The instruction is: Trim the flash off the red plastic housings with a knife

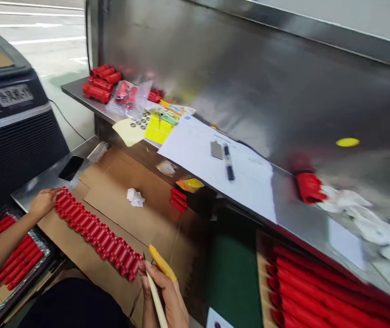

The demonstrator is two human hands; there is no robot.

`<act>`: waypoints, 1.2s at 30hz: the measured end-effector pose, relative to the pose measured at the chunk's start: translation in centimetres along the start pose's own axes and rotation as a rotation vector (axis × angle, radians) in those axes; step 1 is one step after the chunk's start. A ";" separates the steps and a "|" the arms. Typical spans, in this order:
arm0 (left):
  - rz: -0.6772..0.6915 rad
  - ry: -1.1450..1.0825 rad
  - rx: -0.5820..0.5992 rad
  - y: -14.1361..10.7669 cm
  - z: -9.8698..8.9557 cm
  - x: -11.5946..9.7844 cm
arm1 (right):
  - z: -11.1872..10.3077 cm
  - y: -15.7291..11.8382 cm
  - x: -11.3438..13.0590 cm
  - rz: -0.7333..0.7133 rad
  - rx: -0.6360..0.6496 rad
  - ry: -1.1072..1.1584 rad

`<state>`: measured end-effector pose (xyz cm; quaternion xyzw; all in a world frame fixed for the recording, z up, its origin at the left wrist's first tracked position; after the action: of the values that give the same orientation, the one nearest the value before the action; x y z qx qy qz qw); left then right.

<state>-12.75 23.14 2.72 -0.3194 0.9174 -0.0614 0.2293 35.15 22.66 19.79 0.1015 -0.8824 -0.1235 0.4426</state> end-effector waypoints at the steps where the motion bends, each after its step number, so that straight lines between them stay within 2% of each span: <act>1: 0.019 0.030 -0.025 -0.6 -0.5 -0.8 | -0.4 -0.1 0.0 -0.011 -0.013 -0.014; 3: 0.068 0.081 -0.102 -1.5 -1.7 -3.2 | -1.4 -0.4 0.2 -0.049 -0.044 -0.029; 4: 0.124 0.090 -0.141 -1.7 -1.9 -5.2 | -1.9 -0.5 0.2 -0.066 -0.057 -0.027; 5: 0.190 0.090 -0.167 -1.8 -1.5 -8.0 | -2.5 -0.6 0.3 -0.075 -0.070 -0.016; 6: 0.281 0.085 -0.159 -1.7 -0.4 -11.5 | -2.9 -0.7 0.1 -0.065 -0.064 -0.001; 8: 0.504 0.074 -0.062 -2.1 4.0 -20.5 | -3.7 -0.8 -0.3 -0.026 -0.052 0.013; 11: 0.842 0.055 0.152 -4.7 12.9 -35.6 | -5.4 -1.2 -0.9 0.014 -0.059 -0.032; 13: 0.974 0.028 0.238 -6.5 17.6 -43.9 | -6.9 -1.8 -1.2 0.027 -0.085 -0.063; 15: 1.026 -0.001 0.284 -7.5 20.5 -49.6 | -8.3 -2.4 -1.6 0.041 -0.100 -0.082; 17: 1.029 -0.032 0.319 -7.8 21.9 -52.7 | -9.7 -3.1 -2.1 0.061 -0.113 -0.093; 20: 0.989 -0.080 0.385 -7.7 22.2 -53.7 | -11.2 -3.9 -2.9 0.103 -0.134 -0.088; 22: 0.941 -0.108 0.446 -7.8 21.7 -52.7 | -11.5 -4.3 -3.6 0.134 -0.146 -0.068; 24: 0.882 -0.134 0.532 -8.3 20.6 -50.5 | -11.3 -4.4 -4.5 0.163 -0.153 -0.037; 27: 0.799 -0.195 0.708 -10.7 17.6 -44.7 | -9.7 -4.1 -5.9 0.206 -0.147 0.017; 30: 0.734 -0.335 0.861 -15.1 12.5 -37.5 | -7.4 -3.3 -7.2 0.310 -0.133 0.116; 31: 0.686 -0.425 0.908 -16.7 10.6 -35.3 | -6.5 -3.0 -7.5 0.371 -0.107 0.183; 32: 0.567 -0.593 0.962 -18.0 8.9 -33.2 | -5.4 -2.6 -7.7 0.433 -0.052 0.265; 34: 0.382 -0.813 0.957 -20.1 5.9 -29.9 | -2.8 -2.0 -7.2 0.525 0.126 0.426; 36: 0.259 -0.930 0.844 -21.1 3.8 -27.5 | -0.5 -1.7 -5.9 0.561 0.287 0.551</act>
<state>19.75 23.56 15.35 -0.0814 0.6502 -0.2442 0.7148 39.13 22.68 15.11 -0.0529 -0.7325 0.1580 0.6600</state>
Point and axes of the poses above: each hand's wrist, its own y-axis towards the middle knuckle, its own z-axis out of the palm, x = y × z, the point moved 8 cm from there along y, towards the middle knuckle, and after that the axes turned 3 degrees about -y, right-handed, at the moved point
